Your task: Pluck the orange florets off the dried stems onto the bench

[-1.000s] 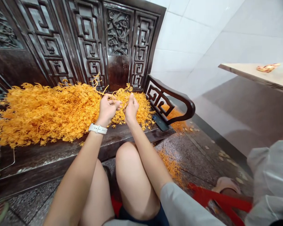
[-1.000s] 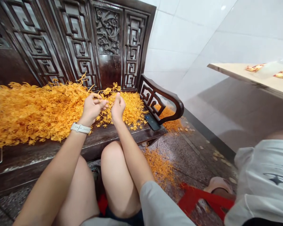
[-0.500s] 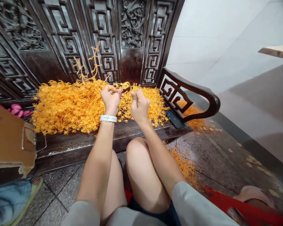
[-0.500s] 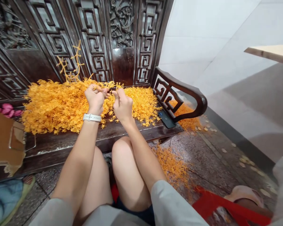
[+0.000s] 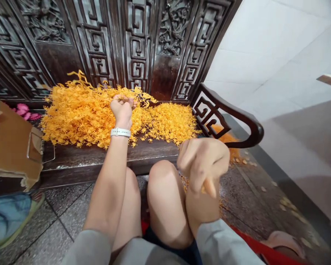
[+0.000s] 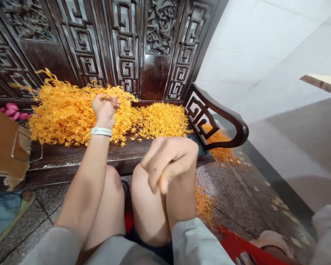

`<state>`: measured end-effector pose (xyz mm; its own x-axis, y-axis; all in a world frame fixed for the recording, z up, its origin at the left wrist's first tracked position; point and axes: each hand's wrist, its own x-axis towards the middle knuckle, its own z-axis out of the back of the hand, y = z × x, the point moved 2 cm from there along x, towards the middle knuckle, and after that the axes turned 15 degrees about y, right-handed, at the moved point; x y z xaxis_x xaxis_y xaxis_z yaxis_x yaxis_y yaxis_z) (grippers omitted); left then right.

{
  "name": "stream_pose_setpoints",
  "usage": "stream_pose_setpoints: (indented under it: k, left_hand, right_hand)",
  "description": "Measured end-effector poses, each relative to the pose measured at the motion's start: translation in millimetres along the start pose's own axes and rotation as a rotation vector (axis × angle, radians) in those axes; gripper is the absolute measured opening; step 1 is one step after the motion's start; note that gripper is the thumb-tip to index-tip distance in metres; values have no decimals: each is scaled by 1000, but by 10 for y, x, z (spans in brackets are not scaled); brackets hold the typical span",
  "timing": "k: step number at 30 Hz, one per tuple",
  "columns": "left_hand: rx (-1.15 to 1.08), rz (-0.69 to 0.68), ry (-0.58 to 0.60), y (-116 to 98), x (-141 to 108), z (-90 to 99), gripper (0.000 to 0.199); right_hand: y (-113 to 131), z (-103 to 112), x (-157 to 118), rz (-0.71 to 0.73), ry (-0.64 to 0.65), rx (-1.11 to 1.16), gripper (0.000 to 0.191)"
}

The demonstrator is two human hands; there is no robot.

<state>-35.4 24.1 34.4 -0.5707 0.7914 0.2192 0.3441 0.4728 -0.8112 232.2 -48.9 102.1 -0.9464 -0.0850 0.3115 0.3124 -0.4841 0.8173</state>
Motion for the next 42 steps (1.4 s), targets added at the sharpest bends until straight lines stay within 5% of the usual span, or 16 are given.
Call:
stream_pose_setpoints:
  k: [2, 4, 7, 9, 11, 14, 22, 28, 30, 33, 35, 37, 39, 40, 42]
  left_hand:
    - [-25, 37, -12, -16, -28, 15, 30]
    - [-25, 78, -9, -5, -60, 8, 29]
    - [25, 101, 7, 38, -107, -35, 29]
    - [63, 106, 28, 73, -134, -81, 31]
    - [96, 108, 59, 104, -159, -134, 32]
    - [136, 103, 91, 133, -193, -203, 33]
    - [266, 135, 178, 151, -264, -294, 26]
    - [315, 142, 212, 188, -245, -292, 27]
    - [312, 117, 148, 230, -176, -229, 28]
    - [335, 60, -18, 279, -43, -69, 31]
    - [287, 146, -61, 300, 20, 27, 30]
    - [170, 296, -10, 293, 35, 74, 26]
    - [80, 353, 51, 234, 10, 82, 22]
    - [60, 337, 71, 190, -8, 81, 22]
    - [39, 301, 110, 108, -41, 81, 23]
  right_hand:
    - [-348, 143, -55, 100, -2, 259, 55]
    - [-768, 354, -19, 130, -489, 498, 58]
    - [-1296, 451, 62, -74, -1161, 829, 43]
    - [-1470, 377, 101, -227, -1331, 963, 20]
    - [-1517, 287, 137, -293, -1263, 975, 9]
    - [-1461, 213, 213, -245, -1107, 836, 26]
    - [-1388, 170, 398, -297, -960, 557, 39]
    - [-1398, 173, 325, -297, -940, 486, 23]
    - [-1284, 97, 363, -347, -682, 433, 23]
    - [-933, -173, 504, -395, 107, 447, 21]
    - [-632, -330, 560, -362, 580, 451, 23]
    - [-397, -362, 576, -303, 806, 423, 31]
    - [-306, -266, 571, -223, 734, 458, 36]
    - [-323, -175, 567, -176, 556, 509, 39]
    - [-465, 52, 527, -92, -23, 609, 39]
